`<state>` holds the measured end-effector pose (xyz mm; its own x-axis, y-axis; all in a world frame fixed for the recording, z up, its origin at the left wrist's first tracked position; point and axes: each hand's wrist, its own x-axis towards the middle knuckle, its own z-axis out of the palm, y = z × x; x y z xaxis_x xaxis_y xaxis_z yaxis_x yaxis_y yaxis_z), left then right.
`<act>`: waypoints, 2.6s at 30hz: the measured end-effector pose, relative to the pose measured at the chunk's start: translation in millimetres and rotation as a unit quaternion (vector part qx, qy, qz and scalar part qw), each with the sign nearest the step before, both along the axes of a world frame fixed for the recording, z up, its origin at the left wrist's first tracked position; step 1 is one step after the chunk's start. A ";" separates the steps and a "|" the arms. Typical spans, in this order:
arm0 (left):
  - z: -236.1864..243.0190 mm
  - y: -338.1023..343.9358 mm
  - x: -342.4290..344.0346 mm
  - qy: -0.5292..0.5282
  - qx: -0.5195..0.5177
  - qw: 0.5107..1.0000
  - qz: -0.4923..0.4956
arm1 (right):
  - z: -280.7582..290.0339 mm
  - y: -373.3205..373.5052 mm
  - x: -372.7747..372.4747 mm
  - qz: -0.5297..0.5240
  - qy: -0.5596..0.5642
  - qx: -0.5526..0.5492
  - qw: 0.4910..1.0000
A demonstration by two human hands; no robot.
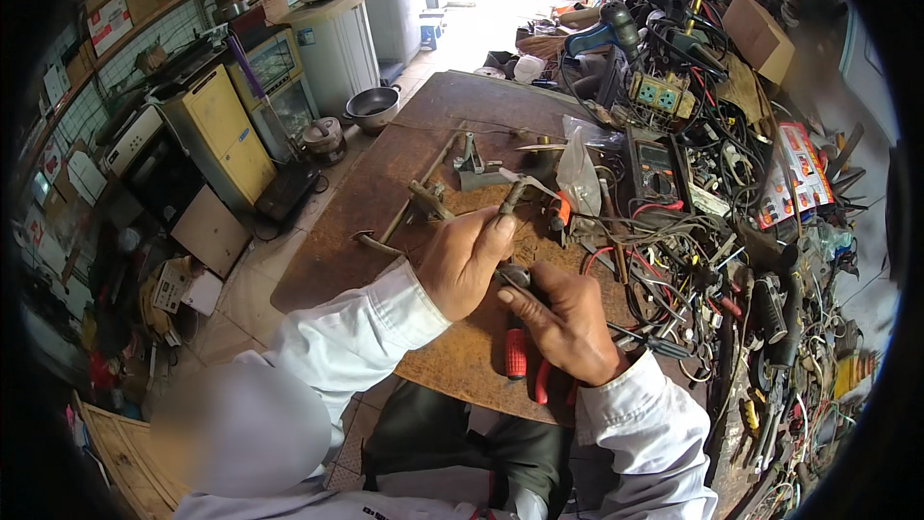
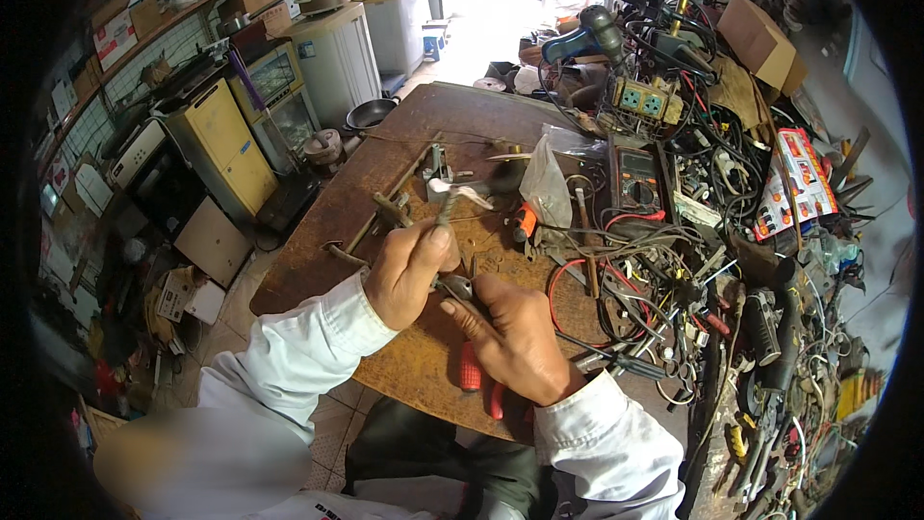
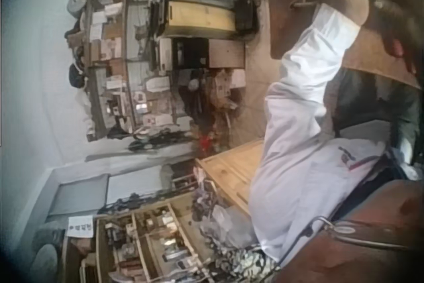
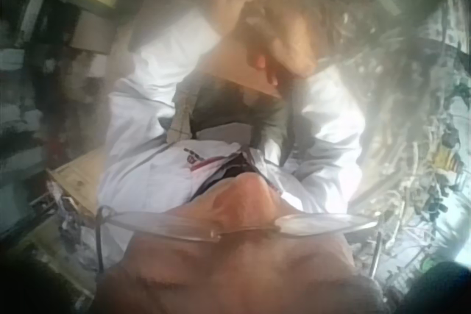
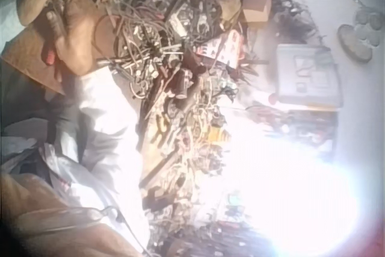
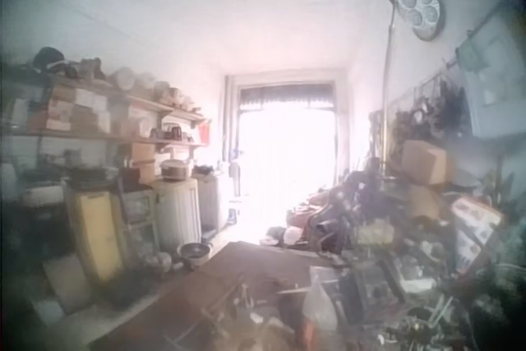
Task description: The person uses pliers and a screwdriver to strip and adjust wires on a small electrical component at a cluttered workbench. They repeatedly strip wire ends, insert them into the component, and tighten connections, handling the component and tools throughout.
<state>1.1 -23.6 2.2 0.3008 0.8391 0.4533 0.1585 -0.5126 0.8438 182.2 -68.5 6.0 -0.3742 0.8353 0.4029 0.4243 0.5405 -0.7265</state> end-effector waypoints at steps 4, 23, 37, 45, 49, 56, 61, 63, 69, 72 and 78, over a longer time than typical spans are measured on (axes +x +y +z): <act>3.7 11.2 -8.4 -0.002 -0.163 0.984 -0.073 | -1.9 9.1 10.2 -0.055 -0.295 0.425 0.854; -10.8 32.7 -21.8 0.156 -0.119 0.980 -0.030 | 6.7 10.0 3.7 -0.064 -0.334 0.429 0.837; 16.3 25.8 -25.2 -0.253 -0.210 0.938 -0.110 | 16.6 23.5 26.6 -0.012 0.203 -0.292 0.934; 7.2 13.5 -3.9 -0.223 -0.085 0.968 -0.080 | 2.0 6.1 -1.0 0.160 0.403 -0.450 0.781; -1.4 17.3 -3.0 -0.167 -0.011 0.983 -0.080 | -0.3 4.6 -5.7 0.181 0.422 -0.448 0.767; -1.8 16.0 0.0 -0.163 0.043 0.983 -0.077 | -3.4 3.5 -5.7 0.200 0.436 -0.451 0.753; -4.9 15.6 3.5 -0.203 0.019 0.975 -0.087 | -7.5 3.1 -6.1 0.203 0.438 -0.462 0.744; -5.9 17.0 3.2 -0.203 0.008 0.975 -0.093 | -6.8 3.9 -4.6 0.186 0.428 -0.451 0.761; -2.4 14.3 3.9 -0.188 0.009 0.978 -0.090 | -0.5 4.3 -3.3 0.209 0.400 -0.395 0.800; -4.7 15.2 5.6 -0.164 0.039 0.982 -0.082 | -1.0 3.4 -3.7 0.217 0.412 -0.397 0.791; -3.2 8.8 7.3 -0.205 -0.015 0.977 -0.061 | 0.2 0.2 -6.6 0.180 0.418 -0.426 0.782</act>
